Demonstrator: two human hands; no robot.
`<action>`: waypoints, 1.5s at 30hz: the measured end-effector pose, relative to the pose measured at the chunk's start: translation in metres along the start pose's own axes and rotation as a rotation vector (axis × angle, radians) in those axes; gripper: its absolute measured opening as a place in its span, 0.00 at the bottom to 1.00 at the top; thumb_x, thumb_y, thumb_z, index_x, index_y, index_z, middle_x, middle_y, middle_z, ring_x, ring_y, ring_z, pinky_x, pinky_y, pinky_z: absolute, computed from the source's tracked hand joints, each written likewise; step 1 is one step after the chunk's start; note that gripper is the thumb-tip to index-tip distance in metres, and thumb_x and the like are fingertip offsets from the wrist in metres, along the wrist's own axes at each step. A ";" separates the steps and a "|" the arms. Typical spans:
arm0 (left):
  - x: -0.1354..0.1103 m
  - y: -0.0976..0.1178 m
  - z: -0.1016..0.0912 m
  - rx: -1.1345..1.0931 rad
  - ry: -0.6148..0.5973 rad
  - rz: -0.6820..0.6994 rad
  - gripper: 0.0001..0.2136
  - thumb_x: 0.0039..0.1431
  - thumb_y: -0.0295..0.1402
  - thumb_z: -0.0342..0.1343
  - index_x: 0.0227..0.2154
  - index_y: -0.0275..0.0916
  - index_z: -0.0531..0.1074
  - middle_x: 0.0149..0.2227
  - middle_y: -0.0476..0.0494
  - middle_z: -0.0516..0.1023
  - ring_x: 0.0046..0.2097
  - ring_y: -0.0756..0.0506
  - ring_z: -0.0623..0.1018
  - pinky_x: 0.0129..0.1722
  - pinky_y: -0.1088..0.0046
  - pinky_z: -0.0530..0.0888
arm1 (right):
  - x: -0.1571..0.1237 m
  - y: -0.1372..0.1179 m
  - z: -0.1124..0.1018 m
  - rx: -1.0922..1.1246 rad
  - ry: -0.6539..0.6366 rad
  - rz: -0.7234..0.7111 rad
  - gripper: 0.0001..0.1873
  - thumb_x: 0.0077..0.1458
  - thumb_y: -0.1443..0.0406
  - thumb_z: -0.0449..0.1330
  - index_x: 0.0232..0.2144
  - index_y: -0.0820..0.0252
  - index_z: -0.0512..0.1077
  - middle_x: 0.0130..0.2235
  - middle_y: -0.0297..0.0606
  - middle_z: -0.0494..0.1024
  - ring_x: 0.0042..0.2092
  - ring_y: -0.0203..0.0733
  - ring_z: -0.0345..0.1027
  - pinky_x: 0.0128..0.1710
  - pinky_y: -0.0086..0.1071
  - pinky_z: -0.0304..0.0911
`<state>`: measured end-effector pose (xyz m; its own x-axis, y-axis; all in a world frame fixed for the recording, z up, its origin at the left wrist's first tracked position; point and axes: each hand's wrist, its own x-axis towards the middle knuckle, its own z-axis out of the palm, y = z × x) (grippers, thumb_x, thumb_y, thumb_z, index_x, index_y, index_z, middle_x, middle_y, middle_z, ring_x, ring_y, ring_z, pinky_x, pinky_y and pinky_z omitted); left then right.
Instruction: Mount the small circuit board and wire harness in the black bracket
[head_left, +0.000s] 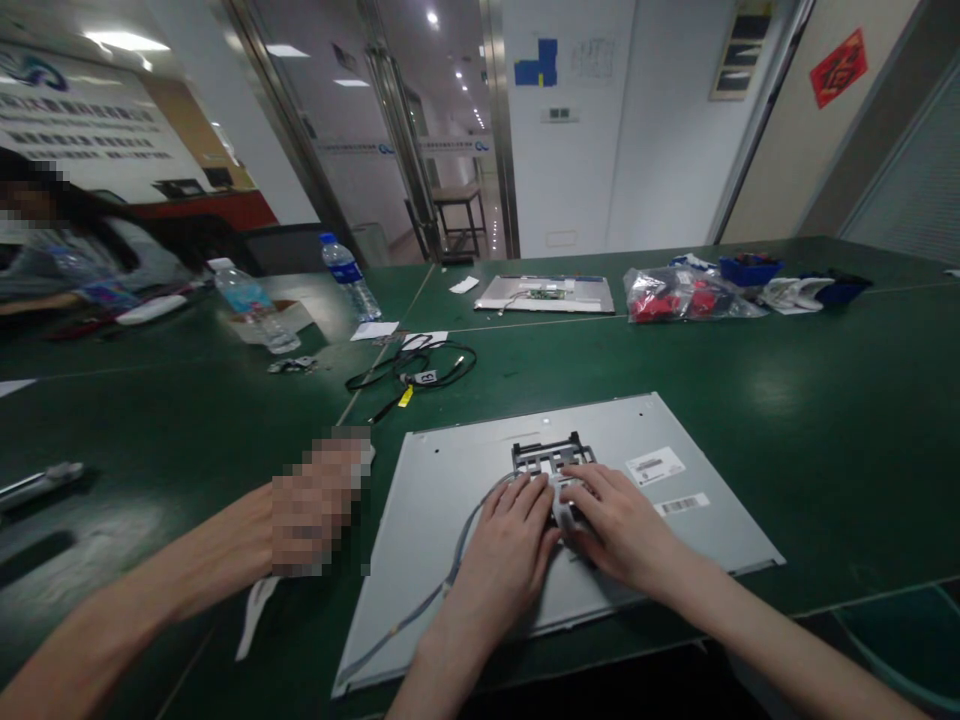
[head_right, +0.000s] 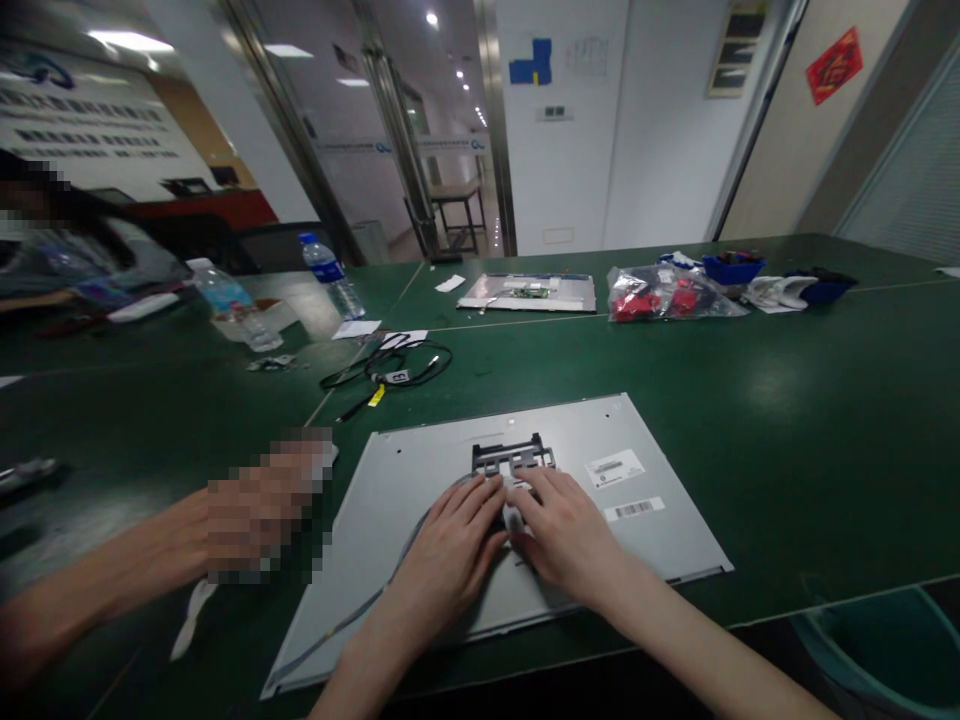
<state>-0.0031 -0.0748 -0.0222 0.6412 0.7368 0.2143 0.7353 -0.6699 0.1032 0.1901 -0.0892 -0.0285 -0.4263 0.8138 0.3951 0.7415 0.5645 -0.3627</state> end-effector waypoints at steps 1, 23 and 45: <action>0.000 0.000 0.000 -0.002 0.002 -0.001 0.20 0.65 0.33 0.50 0.59 0.38 0.61 0.61 0.41 0.65 0.62 0.40 0.64 0.61 0.55 0.60 | -0.003 -0.002 0.000 -0.009 -0.002 -0.015 0.16 0.53 0.72 0.60 0.45 0.58 0.68 0.55 0.46 0.69 0.55 0.51 0.62 0.53 0.48 0.64; 0.005 -0.001 -0.011 -0.002 -0.035 -0.019 0.19 0.66 0.30 0.47 0.59 0.41 0.61 0.61 0.39 0.63 0.62 0.38 0.63 0.60 0.53 0.61 | -0.036 -0.009 -0.007 0.006 0.122 -0.035 0.18 0.59 0.66 0.59 0.52 0.57 0.67 0.54 0.45 0.70 0.54 0.50 0.63 0.53 0.47 0.62; -0.110 -0.049 -0.011 0.321 -0.006 -0.447 0.27 0.64 0.47 0.42 0.61 0.38 0.62 0.61 0.29 0.62 0.62 0.27 0.62 0.54 0.44 0.66 | -0.039 -0.082 0.057 0.028 0.247 -0.399 0.18 0.61 0.54 0.54 0.44 0.62 0.69 0.46 0.43 0.75 0.46 0.44 0.67 0.44 0.34 0.66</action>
<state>-0.1119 -0.1237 -0.0396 0.2518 0.9442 0.2122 0.9657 -0.2307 -0.1191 0.1160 -0.1592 -0.0625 -0.5366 0.4772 0.6960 0.5294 0.8326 -0.1627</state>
